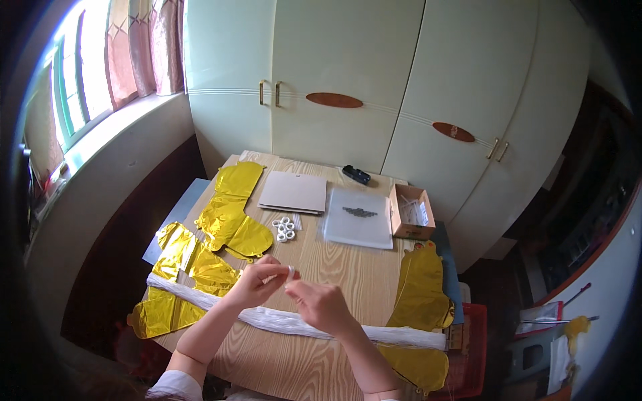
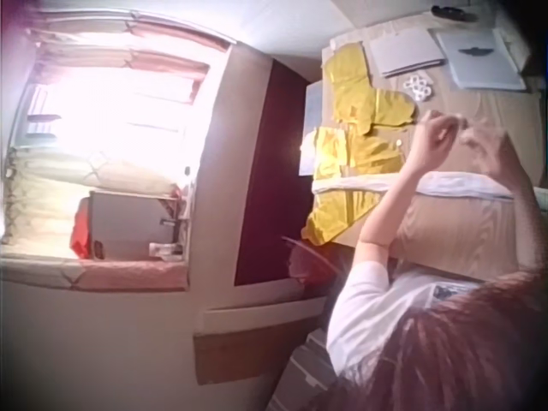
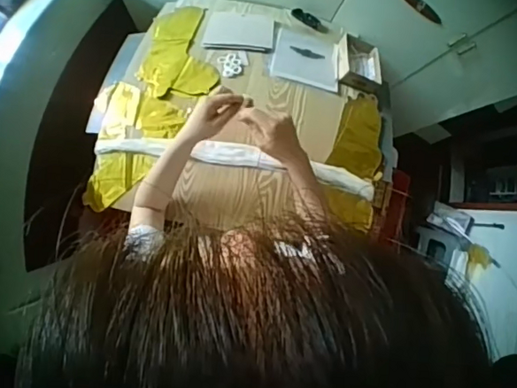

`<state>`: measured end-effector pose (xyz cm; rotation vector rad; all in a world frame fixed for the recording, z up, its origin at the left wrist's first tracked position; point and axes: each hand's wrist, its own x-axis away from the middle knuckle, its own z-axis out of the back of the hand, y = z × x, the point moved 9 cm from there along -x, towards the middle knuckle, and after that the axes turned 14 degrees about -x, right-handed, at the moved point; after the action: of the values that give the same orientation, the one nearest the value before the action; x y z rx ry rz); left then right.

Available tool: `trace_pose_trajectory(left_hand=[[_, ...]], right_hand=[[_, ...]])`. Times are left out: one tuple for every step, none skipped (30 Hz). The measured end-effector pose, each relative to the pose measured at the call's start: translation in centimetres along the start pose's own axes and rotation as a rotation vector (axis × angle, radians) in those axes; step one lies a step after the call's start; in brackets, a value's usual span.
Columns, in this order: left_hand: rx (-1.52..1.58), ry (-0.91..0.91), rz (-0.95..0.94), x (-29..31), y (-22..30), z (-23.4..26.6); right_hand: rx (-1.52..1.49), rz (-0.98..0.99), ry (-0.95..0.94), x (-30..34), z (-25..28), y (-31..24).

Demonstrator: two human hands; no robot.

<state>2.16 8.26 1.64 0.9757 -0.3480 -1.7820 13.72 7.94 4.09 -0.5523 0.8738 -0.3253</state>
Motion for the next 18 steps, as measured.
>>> trace_pose_trajectory(left_hand=[[0.086,-0.109,-0.020,0.0,0.3,-0.5],[0.180,-0.224,-0.041,0.2,0.9,-1.2],[0.376,-0.251,0.009,0.3,0.7,-1.5],[0.573,-0.277,0.060,0.5,0.7,-1.8],[0.764,-0.302,0.114,0.7,0.6,-2.2],[0.792,-0.266,0.116,0.7,0.2,-2.1],[0.819,-0.230,0.118,0.7,-0.3,-2.2],[0.845,-0.188,0.122,0.7,-0.8,-2.1],[0.858,-0.164,0.105,0.6,-0.8,-1.9],[0.851,-0.145,0.116,0.5,-0.7,-1.7],[0.846,-0.130,0.128,0.4,-0.5,-1.7],[0.842,-0.115,0.140,0.2,-0.3,-1.7],[0.730,-0.077,0.067,0.1,-0.1,-1.5],[0.614,-0.036,-0.005,-0.1,0.0,-1.3],[0.496,0.005,-0.075,-0.1,0.2,-1.0],[0.480,0.018,-0.066,0.1,-0.2,-1.2],[0.468,0.031,-0.060,0.3,-0.6,-1.5],[0.457,0.044,-0.054,0.4,-0.7,-1.6]], right_hand=[[-0.020,-0.006,0.081,-0.5,1.2,-0.3],[-0.035,-0.021,0.163,-0.4,2.3,-0.3],[0.052,-0.084,0.168,0.0,2.5,1.0],[-0.003,-0.098,0.162,0.2,2.3,1.8],[-0.064,-0.110,0.158,0.2,1.8,2.3],[-0.125,-0.121,0.154,0.2,1.3,2.5],[-0.235,-0.138,0.151,0.3,0.9,2.5],[-0.183,-0.111,0.172,0.3,0.7,2.1],[-0.131,-0.084,0.192,0.2,0.5,1.7],[-0.080,-0.056,0.212,0.2,0.5,1.3],[-0.014,-0.068,0.230,0.1,0.7,0.9],[0.045,-0.060,0.232,0.1,0.8,0.7],[0.103,-0.051,0.234,0.1,0.9,0.5],[0.157,-0.038,0.234,0.1,0.9,0.2],[0.183,-0.019,0.244,0.0,1.0,-0.1],[0.208,0.001,0.254,0.0,1.0,-0.4],[0.240,0.018,0.264,0.0,1.1,-0.7],[0.267,0.026,0.272,0.1,1.3,-1.0]])
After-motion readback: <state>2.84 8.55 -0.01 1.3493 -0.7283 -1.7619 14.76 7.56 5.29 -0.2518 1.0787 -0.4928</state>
